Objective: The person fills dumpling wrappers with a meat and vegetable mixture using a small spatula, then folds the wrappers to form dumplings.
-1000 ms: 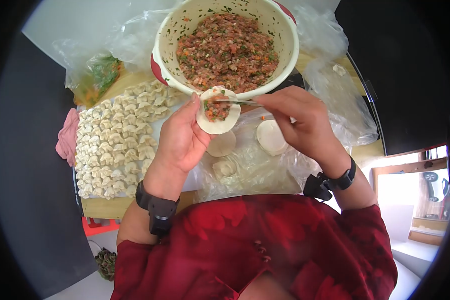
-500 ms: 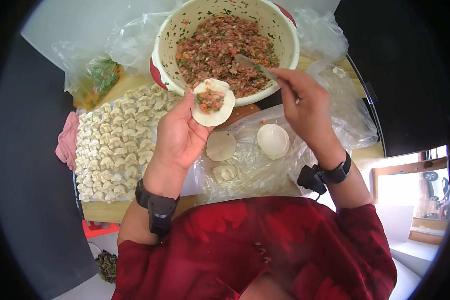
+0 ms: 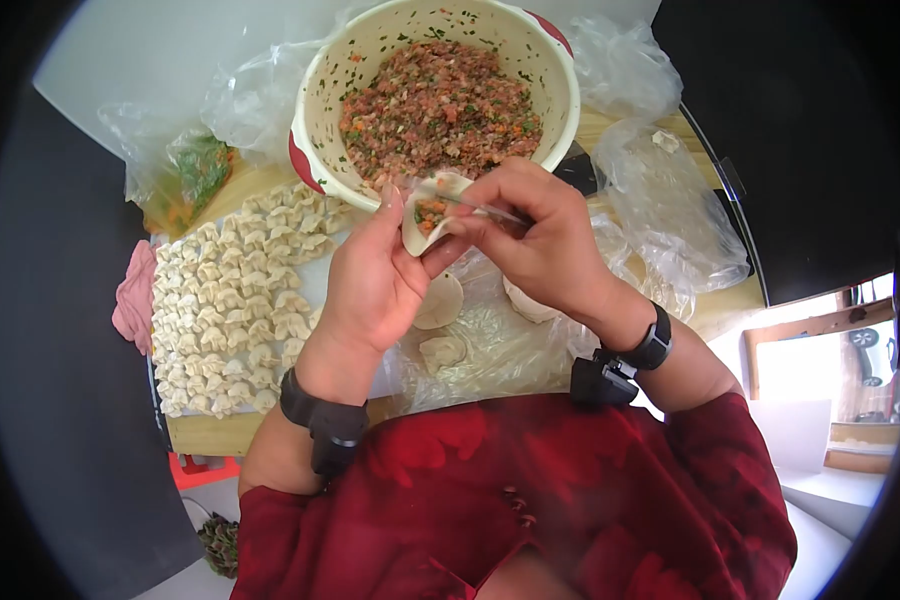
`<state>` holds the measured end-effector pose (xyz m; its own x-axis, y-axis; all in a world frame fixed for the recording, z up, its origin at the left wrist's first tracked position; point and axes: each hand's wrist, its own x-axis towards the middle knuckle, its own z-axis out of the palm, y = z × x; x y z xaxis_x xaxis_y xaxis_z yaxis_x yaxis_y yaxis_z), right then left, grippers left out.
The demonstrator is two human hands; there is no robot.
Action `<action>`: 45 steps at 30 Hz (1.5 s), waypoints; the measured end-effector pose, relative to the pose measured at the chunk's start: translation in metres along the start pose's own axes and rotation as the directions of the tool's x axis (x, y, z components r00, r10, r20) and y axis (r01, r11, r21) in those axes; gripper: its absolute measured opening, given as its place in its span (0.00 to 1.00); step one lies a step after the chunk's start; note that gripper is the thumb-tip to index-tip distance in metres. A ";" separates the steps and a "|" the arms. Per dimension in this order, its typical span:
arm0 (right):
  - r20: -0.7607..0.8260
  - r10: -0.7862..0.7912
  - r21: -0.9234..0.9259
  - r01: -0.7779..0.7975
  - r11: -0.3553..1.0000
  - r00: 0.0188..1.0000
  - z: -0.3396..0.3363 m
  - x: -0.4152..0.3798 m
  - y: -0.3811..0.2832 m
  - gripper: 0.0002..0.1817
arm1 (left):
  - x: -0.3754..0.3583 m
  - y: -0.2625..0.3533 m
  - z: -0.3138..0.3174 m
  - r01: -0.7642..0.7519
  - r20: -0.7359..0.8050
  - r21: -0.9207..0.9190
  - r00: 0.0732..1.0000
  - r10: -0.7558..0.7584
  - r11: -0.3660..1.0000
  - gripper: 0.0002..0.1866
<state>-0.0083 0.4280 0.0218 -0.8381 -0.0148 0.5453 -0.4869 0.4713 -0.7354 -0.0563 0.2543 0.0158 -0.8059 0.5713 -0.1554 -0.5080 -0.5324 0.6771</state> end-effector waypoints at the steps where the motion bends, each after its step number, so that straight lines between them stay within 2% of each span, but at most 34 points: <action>1: -0.020 0.083 0.042 -0.082 0.996 0.996 0.001 0.003 0.000 0.08 | -0.001 0.000 0.003 0.002 0.005 0.003 1.000 -0.002 1.000 0.23; 2: -0.037 0.167 0.086 -0.163 0.983 0.985 0.001 0.005 0.000 0.07 | -0.002 0.001 0.006 -0.016 0.068 0.054 0.998 0.012 0.998 0.23; 3: -0.044 0.167 0.085 -0.163 0.983 0.985 0.004 0.006 0.001 0.07 | -0.003 0.000 0.008 -0.037 0.132 0.103 0.991 0.023 0.994 0.23; 4: -0.060 0.257 0.266 -0.233 0.935 0.965 0.009 0.007 0.004 0.07 | -0.003 -0.001 0.009 -0.035 0.136 0.106 0.991 0.020 0.994 0.23; 5: -0.058 0.345 0.440 -0.287 0.851 0.937 0.012 0.007 0.007 0.07 | -0.003 -0.002 0.010 -0.072 0.129 0.221 0.991 0.044 0.973 0.22; 6: -0.060 0.346 0.440 -0.286 0.851 0.936 0.012 0.008 0.010 0.07 | -0.002 -0.003 0.011 -0.107 0.123 0.331 0.990 0.070 0.937 0.21; 9: -0.078 0.317 0.366 -0.269 0.891 0.945 0.012 0.008 0.016 0.08 | 0.001 -0.003 0.012 -0.150 0.125 0.408 0.986 0.108 0.900 0.19; 12: -0.122 0.265 0.291 -0.221 0.931 0.956 0.009 0.009 0.012 0.11 | 0.003 -0.003 0.007 -0.133 0.053 0.398 0.991 0.122 0.908 0.17; 14: -0.103 0.290 0.200 -0.266 0.943 0.951 0.003 0.007 0.002 0.13 | 0.002 0.000 0.009 -0.180 0.092 0.363 0.983 0.157 0.914 0.16; 16: -0.052 0.290 0.235 -0.271 0.933 0.956 0.002 0.003 0.008 0.14 | 0.001 0.002 0.010 -0.224 0.127 0.323 0.973 0.193 0.919 0.15; 19: 0.007 0.295 0.271 -0.286 0.919 0.955 0.001 -0.003 0.015 0.14 | 0.000 0.004 0.007 -0.169 0.107 0.366 0.985 0.139 0.915 0.14; 21: 0.016 0.300 0.275 -0.292 0.916 0.954 -0.001 -0.004 0.013 0.14 | 0.000 0.002 0.002 -0.216 0.072 0.496 0.975 0.208 0.841 0.14; 23: 0.011 0.269 0.166 -0.267 0.949 0.963 -0.004 -0.004 0.005 0.12 | 0.001 0.001 -0.003 -0.253 0.079 0.559 0.964 0.253 0.790 0.13; 24: 0.010 0.267 0.166 -0.265 0.950 0.964 -0.001 -0.004 0.005 0.12 | 0.001 0.001 -0.004 -0.286 0.088 0.616 0.951 0.297 0.734 0.13; 26: -0.091 0.263 0.411 -0.204 0.888 0.961 0.009 -0.004 0.006 0.10 | 0.000 0.000 -0.004 -0.312 0.093 0.618 0.940 0.327 0.722 0.12; 27: -0.091 0.261 0.411 -0.202 0.889 0.961 0.008 -0.003 0.005 0.10 | 0.000 0.000 -0.004 -0.335 0.097 0.619 0.930 0.354 0.710 0.11; 29: -0.090 0.228 0.242 -0.201 0.949 0.969 0.006 -0.002 0.001 0.08 | 0.001 -0.002 -0.004 -0.374 0.108 0.634 0.910 0.401 0.677 0.10; 33: -0.052 0.250 0.169 -0.238 0.956 0.967 0.002 -0.003 0.001 0.08 | 0.002 -0.003 -0.002 -0.478 0.178 0.661 0.849 0.497 0.579 0.10; 34: -0.070 0.213 0.130 -0.203 0.971 0.975 0.002 -0.004 0.001 0.07 | 0.001 -0.002 0.000 -0.478 0.179 0.661 0.850 0.496 0.579 0.10; 36: -0.090 0.178 0.089 -0.170 0.982 0.980 0.002 -0.005 -0.001 0.06 | 0.000 -0.001 0.004 -0.504 0.225 0.729 0.816 0.533 0.464 0.07; 38: -0.191 -0.055 -0.074 0.041 0.996 0.980 0.004 -0.005 -0.003 0.06 | -0.001 -0.006 0.007 -0.495 0.204 0.752 0.803 0.560 0.435 0.04; 39: -0.194 -0.054 -0.075 0.040 0.996 0.980 0.005 -0.005 -0.004 0.06 | 0.000 -0.009 0.009 -0.482 0.180 0.776 0.788 0.589 0.407 0.03; 41: -0.253 -0.142 -0.143 0.108 0.984 0.957 0.008 -0.006 -0.006 0.08 | 0.002 -0.017 0.015 -0.521 0.182 0.732 0.770 0.612 0.438 0.03; 45: -0.314 -0.172 -0.134 0.136 0.982 0.934 0.011 -0.012 -0.006 0.09 | 0.005 -0.030 0.020 -0.594 0.191 0.591 0.760 0.621 0.545 0.04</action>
<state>0.0016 0.4158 0.0150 -0.6214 0.1818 0.7621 -0.5590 0.5787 -0.5939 -0.0388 0.2856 0.0089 -0.8700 0.2231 0.4397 0.3815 -0.2605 0.8869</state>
